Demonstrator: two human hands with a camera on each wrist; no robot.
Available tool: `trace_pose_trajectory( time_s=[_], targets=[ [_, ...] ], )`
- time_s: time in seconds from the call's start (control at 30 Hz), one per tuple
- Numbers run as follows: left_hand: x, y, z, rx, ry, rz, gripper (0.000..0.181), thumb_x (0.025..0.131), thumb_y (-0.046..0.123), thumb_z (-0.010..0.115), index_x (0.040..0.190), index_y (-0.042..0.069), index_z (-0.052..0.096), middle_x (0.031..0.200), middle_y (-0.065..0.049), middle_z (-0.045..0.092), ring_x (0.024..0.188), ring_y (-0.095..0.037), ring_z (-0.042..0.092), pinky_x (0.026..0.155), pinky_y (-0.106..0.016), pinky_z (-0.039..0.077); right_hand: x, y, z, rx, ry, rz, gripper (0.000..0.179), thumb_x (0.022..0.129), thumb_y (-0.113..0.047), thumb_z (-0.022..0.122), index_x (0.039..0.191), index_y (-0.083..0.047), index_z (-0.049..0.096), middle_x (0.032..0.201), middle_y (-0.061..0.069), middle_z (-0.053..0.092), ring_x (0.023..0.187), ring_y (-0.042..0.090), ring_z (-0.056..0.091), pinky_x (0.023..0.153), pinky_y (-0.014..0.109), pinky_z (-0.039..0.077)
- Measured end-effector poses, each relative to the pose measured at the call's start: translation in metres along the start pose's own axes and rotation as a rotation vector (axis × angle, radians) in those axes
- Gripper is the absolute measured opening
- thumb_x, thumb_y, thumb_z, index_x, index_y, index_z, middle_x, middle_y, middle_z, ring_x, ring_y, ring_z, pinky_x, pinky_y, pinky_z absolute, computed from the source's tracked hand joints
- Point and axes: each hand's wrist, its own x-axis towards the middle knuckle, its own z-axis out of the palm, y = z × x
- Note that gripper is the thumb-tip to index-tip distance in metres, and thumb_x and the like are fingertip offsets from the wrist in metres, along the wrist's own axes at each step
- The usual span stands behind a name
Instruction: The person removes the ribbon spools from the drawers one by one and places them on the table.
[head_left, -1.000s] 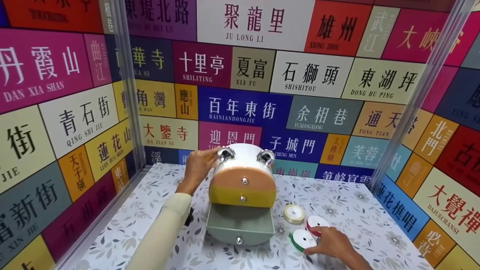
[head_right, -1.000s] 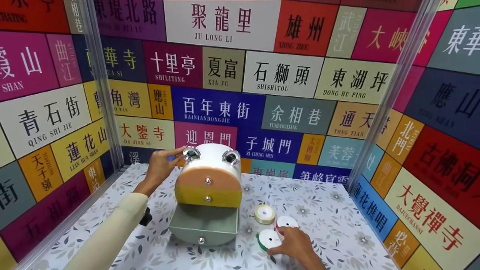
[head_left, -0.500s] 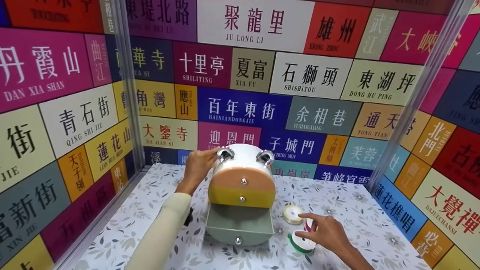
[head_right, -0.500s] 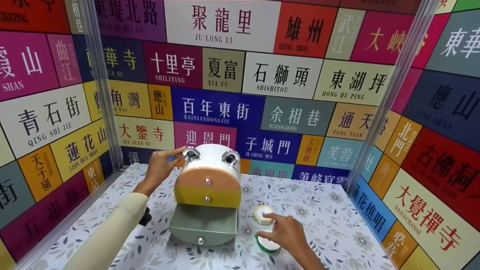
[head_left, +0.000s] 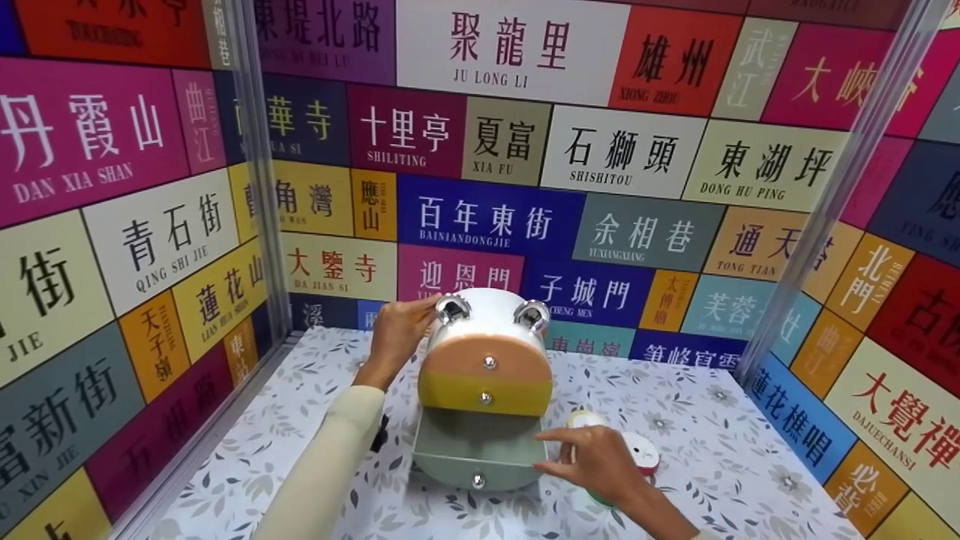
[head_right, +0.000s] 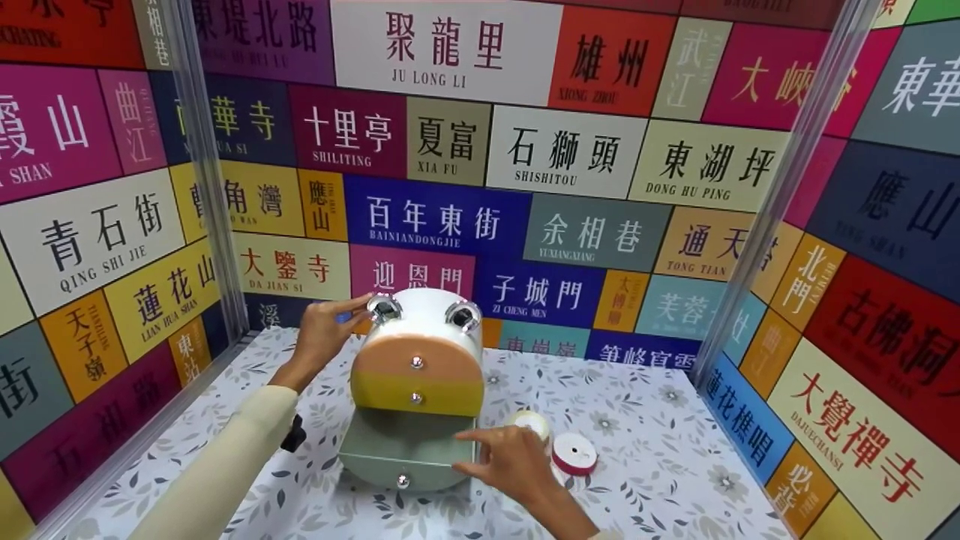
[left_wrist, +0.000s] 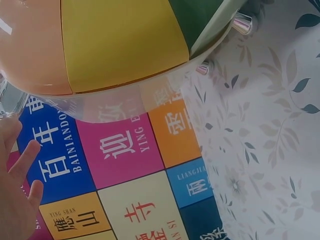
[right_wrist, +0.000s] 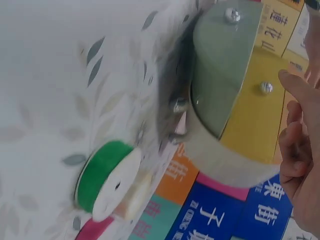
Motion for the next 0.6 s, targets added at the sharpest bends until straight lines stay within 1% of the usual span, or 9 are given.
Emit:
trace_pose_trajectory(
  time_s=[0.07,0.13,0.23,0.37,0.47,0.6],
  targets=[
    [-0.001,0.000,0.000,0.005,0.003,-0.005,0.034,0.091,0.022,0.082,0.124,0.027,0.077,0.107,-0.004,0.079,0.086,-0.022,0.076,0.076,-0.038,0.061,0.004,-0.005,0.011,0.003,0.024,-0.064,0.036,0.075,-0.044,0.093,0.108,-0.035,0.082,0.062,-0.023,0.063,0.055,-0.015,0.048,0.049,0.010,0.038],
    [-0.001,0.000,-0.001,0.006,0.000,-0.018,0.034,0.091,0.021,0.082,0.124,0.027,0.077,0.107,-0.004,0.079,0.087,-0.021,0.076,0.076,-0.038,0.061,0.007,-0.010,0.022,0.013,0.037,-0.107,0.035,0.075,-0.044,0.093,0.108,-0.035,0.082,0.060,-0.023,0.063,0.054,-0.016,0.047,0.048,0.007,0.035],
    [-0.001,0.000,-0.001,0.008,-0.014,-0.040,0.035,0.091,0.021,0.083,0.125,0.028,0.076,0.108,-0.003,0.079,0.089,-0.020,0.076,0.077,-0.036,0.061,0.010,-0.016,0.039,0.078,0.012,-0.137,0.033,0.078,-0.041,0.092,0.108,-0.031,0.083,0.057,-0.019,0.064,0.051,-0.017,0.047,0.046,0.005,0.034],
    [-0.001,0.000,-0.001,0.009,-0.029,-0.042,0.036,0.091,0.020,0.082,0.126,0.028,0.075,0.111,-0.002,0.078,0.093,-0.021,0.076,0.084,-0.036,0.062,0.010,-0.024,0.054,0.187,-0.064,-0.099,0.030,0.081,-0.039,0.090,0.108,-0.028,0.083,0.057,-0.015,0.066,0.050,-0.017,0.049,0.044,0.006,0.038],
    [0.000,0.000,0.000,0.010,-0.025,-0.026,0.036,0.091,0.019,0.082,0.126,0.026,0.075,0.112,-0.003,0.078,0.095,-0.022,0.076,0.088,-0.037,0.061,0.010,-0.029,0.060,0.219,-0.108,-0.068,0.029,0.082,-0.038,0.089,0.109,-0.030,0.083,0.059,-0.015,0.067,0.052,-0.017,0.051,0.046,0.007,0.040],
    [0.001,0.000,-0.001,-0.008,-0.020,-0.026,0.035,0.092,0.019,0.081,0.126,0.027,0.075,0.112,-0.002,0.078,0.096,-0.021,0.076,0.088,-0.036,0.061,0.012,-0.030,0.067,0.241,-0.137,-0.049,0.028,0.082,-0.035,0.090,0.109,-0.030,0.084,0.064,-0.015,0.069,0.054,-0.016,0.050,0.050,0.007,0.041]
  ],
)
